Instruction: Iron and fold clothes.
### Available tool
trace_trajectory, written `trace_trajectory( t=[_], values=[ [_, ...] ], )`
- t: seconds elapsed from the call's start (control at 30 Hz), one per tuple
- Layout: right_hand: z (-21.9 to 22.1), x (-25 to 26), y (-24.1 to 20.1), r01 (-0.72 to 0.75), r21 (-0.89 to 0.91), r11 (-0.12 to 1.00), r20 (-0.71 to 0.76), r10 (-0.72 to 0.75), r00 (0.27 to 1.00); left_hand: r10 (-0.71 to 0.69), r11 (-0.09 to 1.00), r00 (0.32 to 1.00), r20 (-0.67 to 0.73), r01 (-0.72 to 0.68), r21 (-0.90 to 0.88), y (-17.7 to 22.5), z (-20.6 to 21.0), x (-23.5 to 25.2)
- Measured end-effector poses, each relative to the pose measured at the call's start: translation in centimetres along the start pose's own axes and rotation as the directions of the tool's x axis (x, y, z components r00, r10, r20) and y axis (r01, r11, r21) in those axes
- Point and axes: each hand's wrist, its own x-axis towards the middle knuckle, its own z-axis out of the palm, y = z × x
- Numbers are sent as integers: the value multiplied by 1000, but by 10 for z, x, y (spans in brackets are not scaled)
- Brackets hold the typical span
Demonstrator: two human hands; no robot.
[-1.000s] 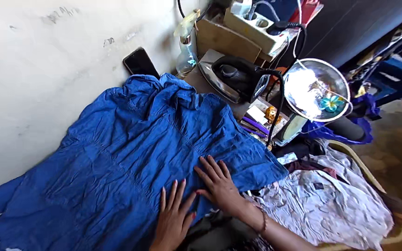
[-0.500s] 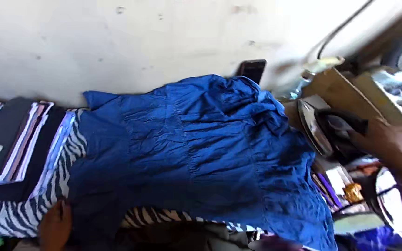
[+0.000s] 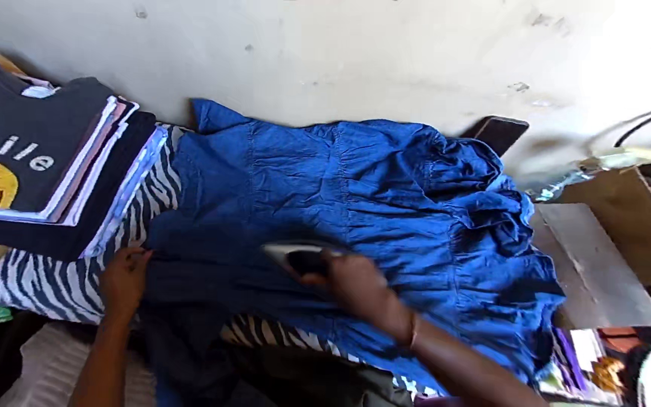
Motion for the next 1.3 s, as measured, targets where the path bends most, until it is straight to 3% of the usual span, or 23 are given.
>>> trace_trajectory(
  t=[0.07,0.13,0.2,0.27,0.3,0.4,0.47,0.5,0.63,0.77,0.8,0.87,0.93,1.0,1.07,1.13,1.2,1.3],
  values=[
    [29,-7,-38,195,-25,980,108,-192,976,7,1000,999,-46,-6,24,-19,-1,-18],
    [35,-11,-42,212,-66,975,155,-200,967,-11,998,998,-65,15,56,-18,-2,-26],
    [18,1,-20,12,-134,991,20,-9,1000,-43,998,996,-75,46,42,-17,-2,-28],
    [-5,14,13,-233,-164,959,-65,225,972,-39,999,994,-104,40,13,-19,2,-32],
    [-9,12,28,-269,-186,945,-80,258,963,-35,999,991,-129,36,2,-22,4,-34],
    [12,-18,29,-42,-234,971,-49,31,998,-50,997,977,-207,38,-60,-29,9,-35],
    [34,-15,2,178,-269,947,-113,-215,970,-85,991,973,-216,59,-121,-29,13,-30],
    [37,-4,-19,209,-263,942,-124,-248,961,-99,987,973,-208,69,-148,-26,13,-28],
    [24,24,-91,99,-175,980,123,-78,989,-78,989,991,-113,62,-138,-20,3,-33],
    [35,-6,-67,70,-189,980,151,-42,988,-76,993,994,-73,82,80,-3,-19,-32],
    [35,-6,-68,58,-202,978,159,-25,987,-36,995,996,-86,44,86,14,-19,-28],
    [31,7,-79,65,-206,976,146,-35,989,165,985,984,-65,-162,56,52,-1,-12],
    [13,34,-80,17,-204,979,95,2,995,370,929,929,-12,-370,16,63,39,23],
    [-13,59,-46,-181,-191,965,-39,176,984,402,911,915,40,-404,80,41,63,50],
    [-39,66,17,-358,-165,919,-189,326,926,374,909,925,69,-380,173,31,62,59],
    [-48,54,64,-426,-120,897,-221,394,892,337,921,939,70,-344,184,37,52,56],
    [-45,39,65,-399,-144,906,-163,376,912,390,909,920,31,-390,149,64,50,52],
    [-43,56,9,-287,-226,931,-50,284,958,525,844,850,51,-527,96,86,72,66]
  ],
)
